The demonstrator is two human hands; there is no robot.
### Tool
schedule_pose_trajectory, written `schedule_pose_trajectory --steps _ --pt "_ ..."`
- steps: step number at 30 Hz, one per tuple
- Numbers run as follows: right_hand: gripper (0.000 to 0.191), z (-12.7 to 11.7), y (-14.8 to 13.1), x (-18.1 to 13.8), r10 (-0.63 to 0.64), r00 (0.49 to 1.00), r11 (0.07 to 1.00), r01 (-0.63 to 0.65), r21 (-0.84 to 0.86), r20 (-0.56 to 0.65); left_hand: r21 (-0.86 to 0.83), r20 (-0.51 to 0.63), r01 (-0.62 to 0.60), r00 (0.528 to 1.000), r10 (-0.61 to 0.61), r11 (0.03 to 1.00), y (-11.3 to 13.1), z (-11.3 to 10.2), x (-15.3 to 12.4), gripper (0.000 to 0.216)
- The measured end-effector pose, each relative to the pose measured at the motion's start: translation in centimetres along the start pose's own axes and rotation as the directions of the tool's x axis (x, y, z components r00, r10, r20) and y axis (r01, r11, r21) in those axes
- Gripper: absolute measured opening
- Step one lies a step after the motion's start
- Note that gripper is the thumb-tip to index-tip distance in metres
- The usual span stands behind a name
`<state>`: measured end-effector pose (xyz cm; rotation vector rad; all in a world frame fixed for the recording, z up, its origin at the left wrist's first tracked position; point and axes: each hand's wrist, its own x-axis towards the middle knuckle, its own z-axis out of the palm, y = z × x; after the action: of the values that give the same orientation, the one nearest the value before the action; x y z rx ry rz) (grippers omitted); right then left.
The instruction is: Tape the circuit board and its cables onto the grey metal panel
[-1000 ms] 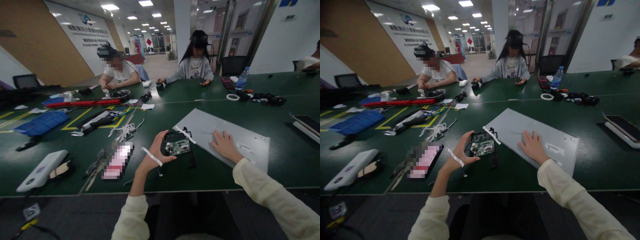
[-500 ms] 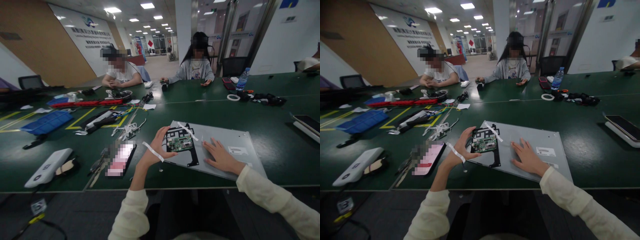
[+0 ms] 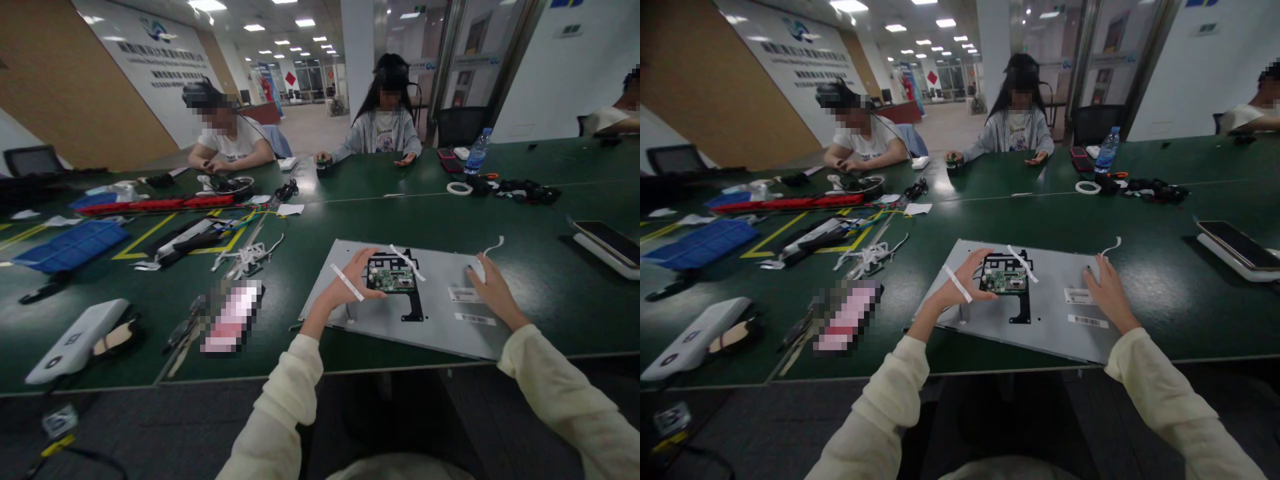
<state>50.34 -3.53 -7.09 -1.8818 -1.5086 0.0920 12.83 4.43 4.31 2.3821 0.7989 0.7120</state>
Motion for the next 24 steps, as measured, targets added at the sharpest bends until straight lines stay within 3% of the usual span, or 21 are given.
schedule_pose_trajectory --steps 6,16,24 --pt "0.071 0.5 -1.3 0.7 -0.121 0.993 0.993 0.121 -0.011 0.007 -0.018 0.056 -0.010 0.998 0.011 1.000 -2.4 2.0 1.2 0.099" --pt "0.068 1.6 -4.4 2.3 -0.190 0.961 0.974 0.210 -0.083 0.204 -0.014 0.069 0.106 0.992 -0.105 0.994 -3.6 1.4 0.0 0.104" --pt "0.067 2.3 -5.1 2.6 -0.266 0.953 0.957 0.279 -0.077 0.148 0.018 0.063 0.107 0.992 -0.108 0.994 -3.9 1.5 -0.1 0.102"
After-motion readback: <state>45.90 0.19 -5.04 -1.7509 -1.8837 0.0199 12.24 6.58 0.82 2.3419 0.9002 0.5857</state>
